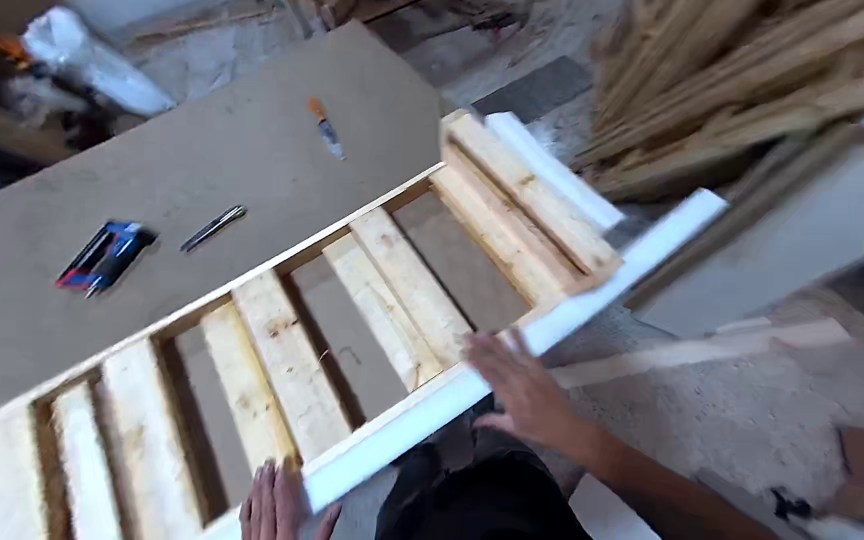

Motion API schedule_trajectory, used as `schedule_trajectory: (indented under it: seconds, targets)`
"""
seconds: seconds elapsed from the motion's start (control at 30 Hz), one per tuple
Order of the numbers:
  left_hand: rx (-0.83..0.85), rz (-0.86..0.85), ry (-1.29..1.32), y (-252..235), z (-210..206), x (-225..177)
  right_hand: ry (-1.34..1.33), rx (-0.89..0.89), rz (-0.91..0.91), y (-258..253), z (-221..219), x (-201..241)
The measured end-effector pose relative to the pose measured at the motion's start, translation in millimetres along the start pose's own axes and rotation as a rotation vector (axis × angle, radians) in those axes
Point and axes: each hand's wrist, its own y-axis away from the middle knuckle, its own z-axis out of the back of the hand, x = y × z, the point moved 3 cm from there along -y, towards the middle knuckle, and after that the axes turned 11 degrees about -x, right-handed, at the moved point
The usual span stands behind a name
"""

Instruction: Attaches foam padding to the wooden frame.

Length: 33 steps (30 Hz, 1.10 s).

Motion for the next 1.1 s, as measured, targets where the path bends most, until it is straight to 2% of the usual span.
schedule_trajectory:
  seconds: [0.07,0.17,0.3,0.37,0.47,0.57,0.7,0.77,0.87,0.93,1.0,1.07,1.1]
  targets:
    - [-0.062,0.026,-0.097,-3,-7,-13,0.070,0.036,0.003,-3,-6,-41]
    - [-0.031,0.096,-0.192,2,-6,-16,0.057,0.058,0.117,-7,-22,-47]
    - [-0.039,0.135,-0.134,27,-7,-32,-0.194,0.011,0.205,4,-12,-17]
    - [-0.104,0.149,-0.170,40,-21,-42,-0.287,0.023,0.254,11,-27,11]
    - [-0.209,0.203,-0.192,45,-38,-46,-0.249,-0.031,0.323,13,-58,41]
    - [-0.291,0.258,-0.159,56,-46,-48,-0.197,-0.148,0.324,14,-69,47]
    - [-0.427,0.336,-0.099,59,-51,-56,-0.168,-0.179,0.412,14,-66,46]
    - [-0.457,0.320,-0.096,54,-50,-53,-0.186,-0.180,0.438,9,-68,46]
    - [-0.461,0.260,-0.080,41,-43,-41,-0.208,-0.147,0.390,3,-70,49]
    - [-0.492,0.270,0.001,47,-35,-45,-0.271,-0.034,0.328,-5,-60,60]
    - [-0.525,0.452,0.195,61,-22,-60,-0.416,0.107,0.277,-28,-45,77]
    - [-0.458,0.846,0.618,66,-14,-72,-0.470,0.156,0.253,-57,-40,104]
    - [-0.354,1.084,0.879,62,-16,-71,-0.445,0.155,0.248,-72,-45,118]
